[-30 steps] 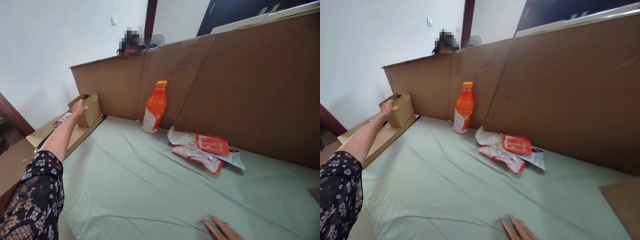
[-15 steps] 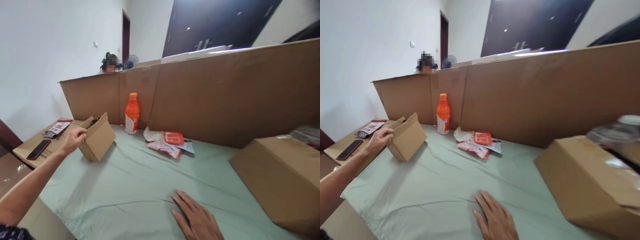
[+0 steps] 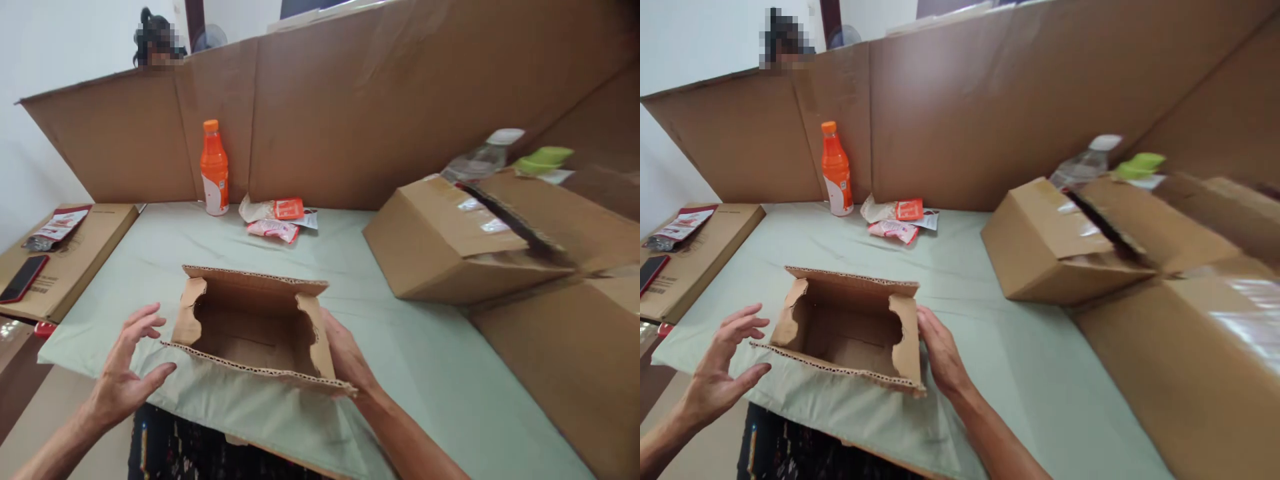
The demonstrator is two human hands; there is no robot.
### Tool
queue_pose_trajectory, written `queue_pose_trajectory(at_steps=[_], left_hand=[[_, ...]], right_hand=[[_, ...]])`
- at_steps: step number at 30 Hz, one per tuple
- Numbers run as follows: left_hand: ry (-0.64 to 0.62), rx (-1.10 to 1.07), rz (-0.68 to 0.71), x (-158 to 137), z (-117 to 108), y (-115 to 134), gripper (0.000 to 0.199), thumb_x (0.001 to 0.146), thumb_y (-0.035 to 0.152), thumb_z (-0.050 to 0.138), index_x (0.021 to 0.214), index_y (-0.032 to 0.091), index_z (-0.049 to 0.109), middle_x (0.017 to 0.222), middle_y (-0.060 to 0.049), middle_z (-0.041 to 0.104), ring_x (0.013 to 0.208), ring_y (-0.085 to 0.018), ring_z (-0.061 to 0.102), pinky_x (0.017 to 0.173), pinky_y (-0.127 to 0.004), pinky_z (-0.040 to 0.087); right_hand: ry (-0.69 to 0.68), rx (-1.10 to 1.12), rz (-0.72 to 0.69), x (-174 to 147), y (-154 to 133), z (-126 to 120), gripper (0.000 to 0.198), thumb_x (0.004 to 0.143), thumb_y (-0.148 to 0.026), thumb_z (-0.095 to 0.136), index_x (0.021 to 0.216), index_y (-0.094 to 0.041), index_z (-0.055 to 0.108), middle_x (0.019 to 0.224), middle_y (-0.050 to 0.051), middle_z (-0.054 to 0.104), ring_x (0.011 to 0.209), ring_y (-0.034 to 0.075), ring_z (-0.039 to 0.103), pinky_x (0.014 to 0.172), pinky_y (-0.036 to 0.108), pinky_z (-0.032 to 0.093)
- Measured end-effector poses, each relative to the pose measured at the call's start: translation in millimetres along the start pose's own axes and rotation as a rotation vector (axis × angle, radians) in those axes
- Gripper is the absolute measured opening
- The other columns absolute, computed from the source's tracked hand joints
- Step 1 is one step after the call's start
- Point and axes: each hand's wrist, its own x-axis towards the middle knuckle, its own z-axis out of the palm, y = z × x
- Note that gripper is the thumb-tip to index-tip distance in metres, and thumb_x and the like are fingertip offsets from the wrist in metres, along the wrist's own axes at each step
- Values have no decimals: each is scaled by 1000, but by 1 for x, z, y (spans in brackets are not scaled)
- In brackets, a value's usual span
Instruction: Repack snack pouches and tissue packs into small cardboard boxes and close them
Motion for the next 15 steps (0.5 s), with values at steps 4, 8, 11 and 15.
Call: queue_pose_trajectory(at_steps=[4,8,11,15], left_hand=[[-124,-112,-239,-7,31,-41,81,84,47,75,153,24,41,149,-19,54,130,-35,61,106,-51,55],[-302,-215,-242,15,57,-61,70,75,69,75,126,21,68,113,-15,74,123,-38,65,100,-51,58],[-412,-264,-209,33,70,-61,63,71,80,71,94,20,75,87,-9,76,90,-32,74,78,-42,65],[-444,-299,-185,47,93,-58,75,71,88,62,96,18,72,91,-10,77,86,-30,74,73,-39,64]], right_hand=[[-43,88,36,-10,2,14,68,78,-80,62,116,-24,74,118,6,77,111,32,71,90,42,60],[-10,160,67,-10,7,14,69,78,-80,63,119,-25,72,122,8,76,113,32,70,94,44,59],[23,174,89,-9,2,8,69,74,-81,67,115,-25,74,124,8,76,117,34,69,100,46,56],[42,89,-16,0,-5,-2,66,74,-78,68,119,-30,77,120,6,77,122,37,66,101,47,56]])
